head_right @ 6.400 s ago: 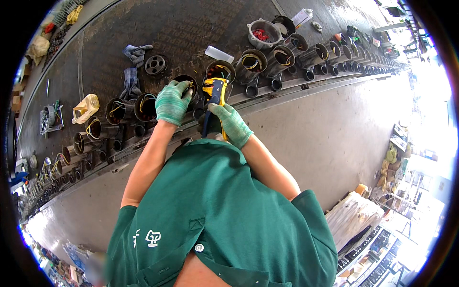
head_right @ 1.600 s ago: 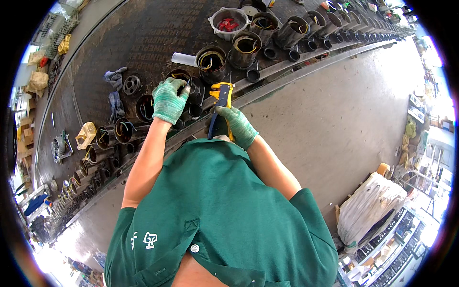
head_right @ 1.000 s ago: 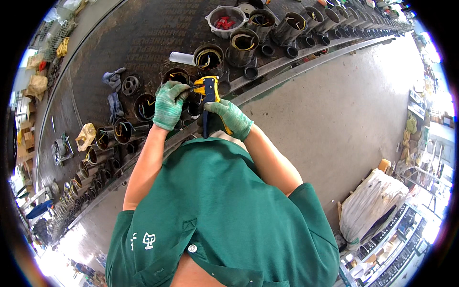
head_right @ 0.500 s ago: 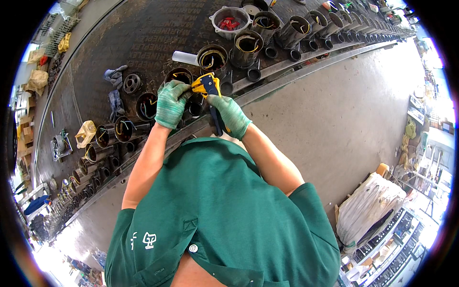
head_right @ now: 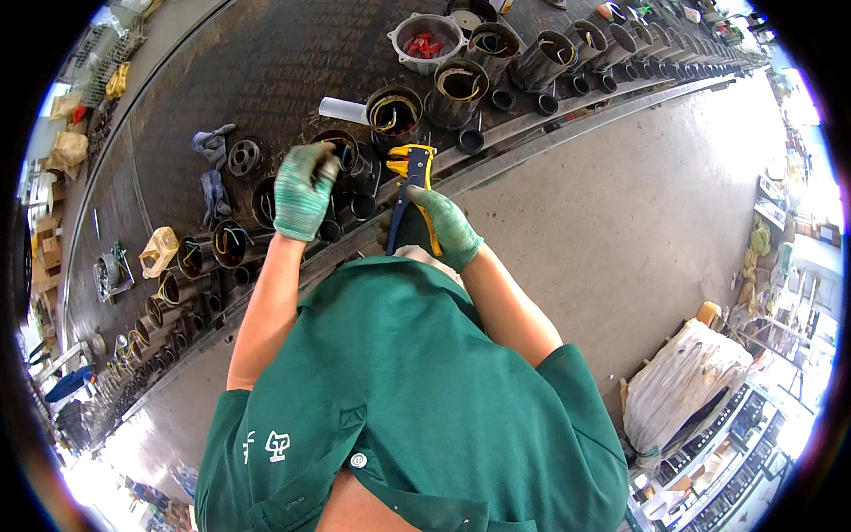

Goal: The person uses a yellow and blue wire cutter to trim wires protruding from a series of cylindrical metal parts arranged in a row on a workbench. The person handles each part individually, cutting the wires and placing the parts back in the row.

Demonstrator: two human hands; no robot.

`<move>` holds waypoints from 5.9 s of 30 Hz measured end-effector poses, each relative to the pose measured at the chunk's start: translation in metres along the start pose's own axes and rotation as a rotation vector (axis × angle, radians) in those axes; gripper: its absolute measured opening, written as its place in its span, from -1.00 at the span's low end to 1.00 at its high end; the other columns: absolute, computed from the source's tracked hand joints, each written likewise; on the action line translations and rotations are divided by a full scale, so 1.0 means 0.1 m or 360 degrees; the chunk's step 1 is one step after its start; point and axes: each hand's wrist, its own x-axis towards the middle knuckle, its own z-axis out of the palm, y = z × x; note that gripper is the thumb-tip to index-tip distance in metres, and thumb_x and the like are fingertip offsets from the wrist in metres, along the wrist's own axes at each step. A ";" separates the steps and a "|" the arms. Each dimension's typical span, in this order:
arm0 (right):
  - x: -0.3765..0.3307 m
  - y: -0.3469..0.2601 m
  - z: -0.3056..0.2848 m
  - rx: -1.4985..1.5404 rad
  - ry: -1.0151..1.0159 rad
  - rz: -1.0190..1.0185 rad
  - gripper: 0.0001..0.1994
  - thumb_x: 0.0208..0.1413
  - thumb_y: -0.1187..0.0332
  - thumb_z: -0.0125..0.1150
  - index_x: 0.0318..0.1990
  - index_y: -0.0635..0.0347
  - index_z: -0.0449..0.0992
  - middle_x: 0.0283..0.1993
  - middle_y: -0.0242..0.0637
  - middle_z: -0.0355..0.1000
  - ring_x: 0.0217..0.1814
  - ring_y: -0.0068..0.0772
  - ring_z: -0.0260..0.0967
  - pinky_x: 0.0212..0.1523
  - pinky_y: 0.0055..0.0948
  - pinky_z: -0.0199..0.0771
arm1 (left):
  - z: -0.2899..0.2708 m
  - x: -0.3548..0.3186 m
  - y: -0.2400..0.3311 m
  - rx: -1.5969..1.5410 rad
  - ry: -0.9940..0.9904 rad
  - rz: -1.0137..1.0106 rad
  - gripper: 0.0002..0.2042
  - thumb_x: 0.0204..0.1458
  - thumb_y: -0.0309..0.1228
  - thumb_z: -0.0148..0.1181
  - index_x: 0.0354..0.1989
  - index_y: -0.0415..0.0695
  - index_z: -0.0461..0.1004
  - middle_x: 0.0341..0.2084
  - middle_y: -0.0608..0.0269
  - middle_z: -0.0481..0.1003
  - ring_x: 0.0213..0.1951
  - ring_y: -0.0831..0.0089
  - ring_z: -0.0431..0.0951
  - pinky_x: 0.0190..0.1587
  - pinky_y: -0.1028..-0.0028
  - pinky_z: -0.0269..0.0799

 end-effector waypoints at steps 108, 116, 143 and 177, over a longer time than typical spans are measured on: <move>0.39 -0.13 0.03 -0.0248 -0.0120 -0.0284 -0.58 0.36 0.05 0.22 0.08 0.26 0.52 -0.08 -0.07 0.62 -0.05 -0.10 0.63 0.05 -0.05 0.67 | 0.38 0.44 -0.45 -0.0311 -0.0323 -0.0237 -0.82 0.19 -0.43 0.36 -0.07 -0.13 0.73 -0.18 -0.01 0.71 -0.14 0.08 0.74 -0.07 0.28 0.61; 0.16 -0.18 0.10 -0.0208 -0.0149 -0.0310 -0.59 0.41 0.06 0.13 -0.02 0.32 0.55 -0.16 -0.10 0.62 -0.15 -0.17 0.63 -0.03 -0.17 0.68 | 0.20 0.41 -0.37 -0.0525 -0.0043 -0.0122 -0.79 0.30 -0.45 0.26 0.05 -0.18 0.57 -0.11 0.01 0.62 -0.13 0.24 0.66 -0.02 0.33 0.57; 0.31 -0.19 0.15 -0.0356 -0.0206 0.0131 -0.64 0.30 0.09 0.33 -0.06 0.24 0.58 -0.21 -0.12 0.59 -0.21 -0.17 0.60 -0.13 -0.12 0.67 | 0.11 -0.01 -0.03 0.0282 -0.0303 0.0099 -0.78 -0.08 -0.55 0.45 -0.21 -0.16 0.74 0.09 0.26 0.64 0.29 0.08 0.47 0.32 0.16 0.45; -0.09 -0.37 -0.28 -0.0441 0.0010 -0.0291 -0.66 0.38 0.14 0.23 0.10 0.19 0.51 -0.13 -0.36 0.55 -0.13 -0.48 0.55 -0.05 -0.40 0.60 | 0.48 0.58 0.33 0.0767 -0.0476 0.0080 -0.62 0.10 -0.10 0.42 0.05 0.04 0.69 0.23 0.27 0.54 0.43 0.06 0.29 0.49 -0.07 0.01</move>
